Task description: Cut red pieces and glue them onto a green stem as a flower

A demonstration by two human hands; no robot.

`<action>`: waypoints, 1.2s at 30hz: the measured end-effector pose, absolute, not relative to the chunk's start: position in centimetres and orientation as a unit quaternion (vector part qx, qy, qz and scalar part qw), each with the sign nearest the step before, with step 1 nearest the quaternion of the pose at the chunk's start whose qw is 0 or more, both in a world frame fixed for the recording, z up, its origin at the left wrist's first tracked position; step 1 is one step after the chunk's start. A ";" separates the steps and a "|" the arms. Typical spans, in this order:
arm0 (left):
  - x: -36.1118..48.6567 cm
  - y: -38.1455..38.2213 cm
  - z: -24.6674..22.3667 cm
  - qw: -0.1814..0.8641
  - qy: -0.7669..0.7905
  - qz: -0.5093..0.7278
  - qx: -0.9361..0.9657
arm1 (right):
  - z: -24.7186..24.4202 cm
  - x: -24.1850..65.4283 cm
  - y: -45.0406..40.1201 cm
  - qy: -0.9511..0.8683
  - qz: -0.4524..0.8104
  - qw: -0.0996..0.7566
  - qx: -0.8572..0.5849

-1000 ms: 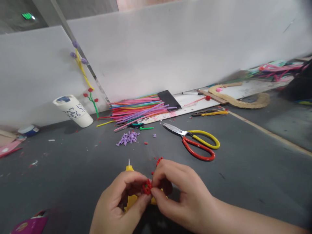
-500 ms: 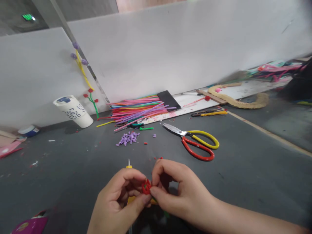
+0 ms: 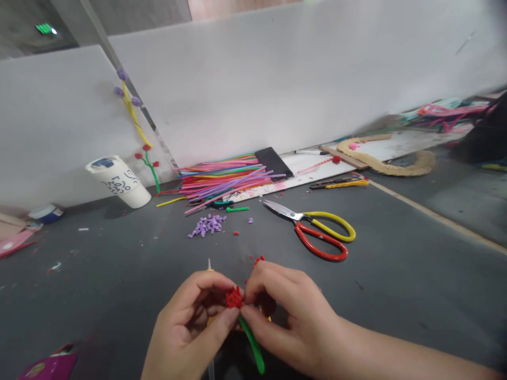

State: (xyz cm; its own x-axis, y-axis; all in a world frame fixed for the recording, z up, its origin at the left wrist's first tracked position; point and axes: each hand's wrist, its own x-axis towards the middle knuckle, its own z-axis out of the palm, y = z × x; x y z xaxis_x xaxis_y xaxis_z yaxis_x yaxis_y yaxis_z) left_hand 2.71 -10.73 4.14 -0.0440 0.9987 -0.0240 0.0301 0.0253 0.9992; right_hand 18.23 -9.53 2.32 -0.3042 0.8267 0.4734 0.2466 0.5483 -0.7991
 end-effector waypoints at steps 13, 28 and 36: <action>3.0 -11.1 3.5 0.381 0.515 0.523 0.562 | 2.1 18.5 -9.6 -0.797 0.195 0.475 -0.319; 3.0 -11.3 3.9 0.436 0.523 0.518 0.518 | 3.1 19.2 -9.2 -0.792 0.191 0.507 -0.281; 2.5 -11.0 3.6 0.609 0.482 0.477 0.412 | 3.7 19.6 -8.9 -0.788 0.236 0.492 -0.285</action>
